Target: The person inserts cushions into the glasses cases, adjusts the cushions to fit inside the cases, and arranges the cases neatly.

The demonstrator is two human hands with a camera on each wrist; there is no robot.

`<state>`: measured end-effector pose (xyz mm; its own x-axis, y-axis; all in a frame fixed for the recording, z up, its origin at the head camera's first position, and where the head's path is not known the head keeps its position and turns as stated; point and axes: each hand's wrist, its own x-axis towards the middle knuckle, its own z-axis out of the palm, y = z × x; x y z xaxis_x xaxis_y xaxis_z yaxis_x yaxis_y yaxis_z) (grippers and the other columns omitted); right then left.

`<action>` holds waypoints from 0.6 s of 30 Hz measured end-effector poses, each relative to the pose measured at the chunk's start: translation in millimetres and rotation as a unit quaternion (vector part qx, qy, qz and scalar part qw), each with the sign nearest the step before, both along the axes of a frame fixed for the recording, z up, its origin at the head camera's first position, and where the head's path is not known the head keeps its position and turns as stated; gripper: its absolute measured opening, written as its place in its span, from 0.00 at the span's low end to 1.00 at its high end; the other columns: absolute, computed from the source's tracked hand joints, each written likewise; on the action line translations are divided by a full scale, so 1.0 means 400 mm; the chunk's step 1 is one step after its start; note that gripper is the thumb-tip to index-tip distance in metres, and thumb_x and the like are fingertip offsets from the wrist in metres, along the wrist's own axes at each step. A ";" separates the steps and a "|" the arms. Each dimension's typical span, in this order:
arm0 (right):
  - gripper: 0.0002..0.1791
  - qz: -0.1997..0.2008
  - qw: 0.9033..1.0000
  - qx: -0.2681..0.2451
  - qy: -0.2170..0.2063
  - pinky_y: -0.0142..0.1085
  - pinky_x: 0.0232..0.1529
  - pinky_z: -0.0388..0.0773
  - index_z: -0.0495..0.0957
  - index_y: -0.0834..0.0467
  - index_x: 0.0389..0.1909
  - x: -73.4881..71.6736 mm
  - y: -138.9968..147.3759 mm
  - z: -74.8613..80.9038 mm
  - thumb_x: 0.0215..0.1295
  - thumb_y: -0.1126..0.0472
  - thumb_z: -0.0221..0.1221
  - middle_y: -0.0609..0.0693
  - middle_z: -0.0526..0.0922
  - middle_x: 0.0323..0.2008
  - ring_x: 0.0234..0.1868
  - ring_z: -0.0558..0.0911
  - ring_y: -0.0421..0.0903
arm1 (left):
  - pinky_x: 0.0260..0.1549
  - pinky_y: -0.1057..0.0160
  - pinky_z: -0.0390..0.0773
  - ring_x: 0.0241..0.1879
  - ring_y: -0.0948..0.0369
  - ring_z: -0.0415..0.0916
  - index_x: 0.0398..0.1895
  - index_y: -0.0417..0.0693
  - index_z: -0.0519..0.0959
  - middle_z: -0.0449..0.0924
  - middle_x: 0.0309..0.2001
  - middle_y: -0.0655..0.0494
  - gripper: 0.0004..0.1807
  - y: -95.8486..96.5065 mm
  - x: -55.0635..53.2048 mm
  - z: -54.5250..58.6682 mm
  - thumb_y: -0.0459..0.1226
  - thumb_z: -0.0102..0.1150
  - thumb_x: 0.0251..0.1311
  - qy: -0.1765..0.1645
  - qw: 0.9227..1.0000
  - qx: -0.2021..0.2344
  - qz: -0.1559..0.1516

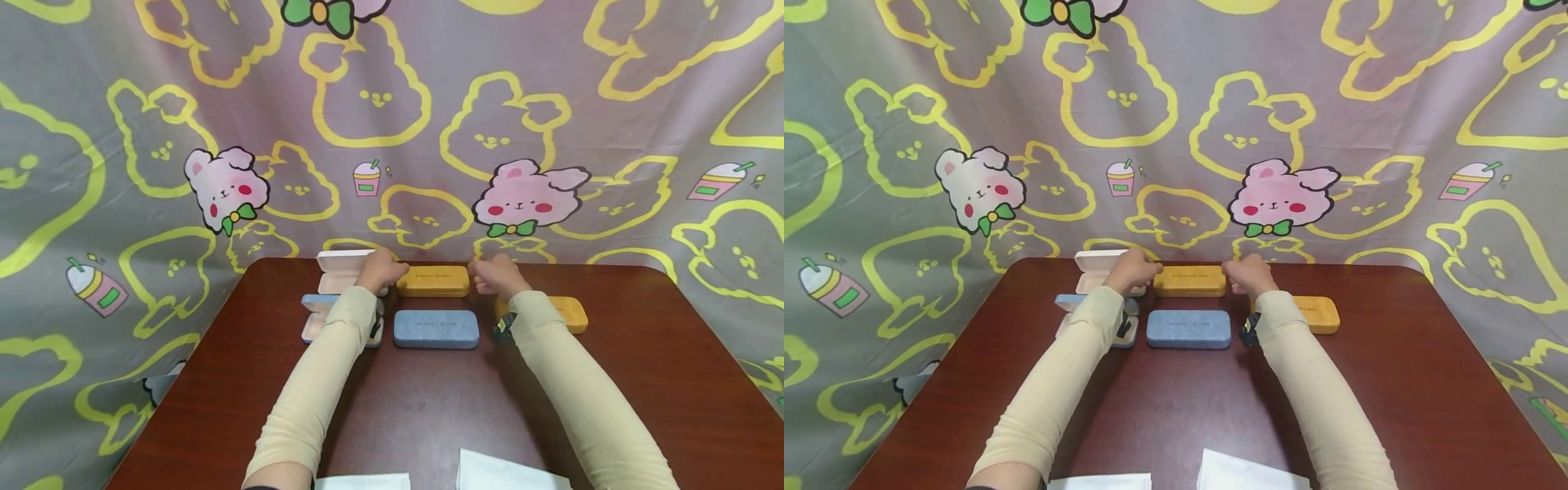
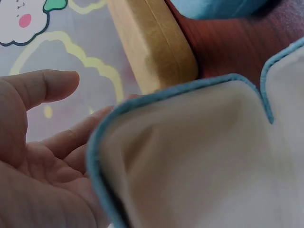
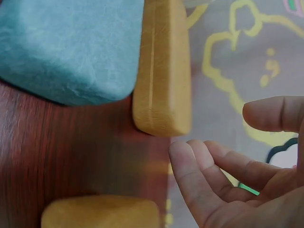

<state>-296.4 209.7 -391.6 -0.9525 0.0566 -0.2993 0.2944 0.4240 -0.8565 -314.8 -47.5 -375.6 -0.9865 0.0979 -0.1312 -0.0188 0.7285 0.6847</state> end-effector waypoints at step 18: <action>0.22 0.139 0.986 0.057 0.073 0.43 0.47 0.82 0.80 0.70 0.55 0.190 0.040 0.072 0.72 0.55 0.58 0.61 0.84 0.48 0.40 0.84 0.48 | 0.20 0.68 0.61 0.16 0.67 0.58 0.16 0.45 0.79 0.70 0.16 0.60 0.14 0.049 0.130 0.048 0.38 0.65 0.58 0.145 0.977 -0.061 -0.144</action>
<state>-220.4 225.6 -362.9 -0.9685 -0.1867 -0.1648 0.0310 0.5663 -0.8236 -262.8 -27.8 -356.5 -0.9178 0.3779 0.1216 0.3808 0.7518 0.5383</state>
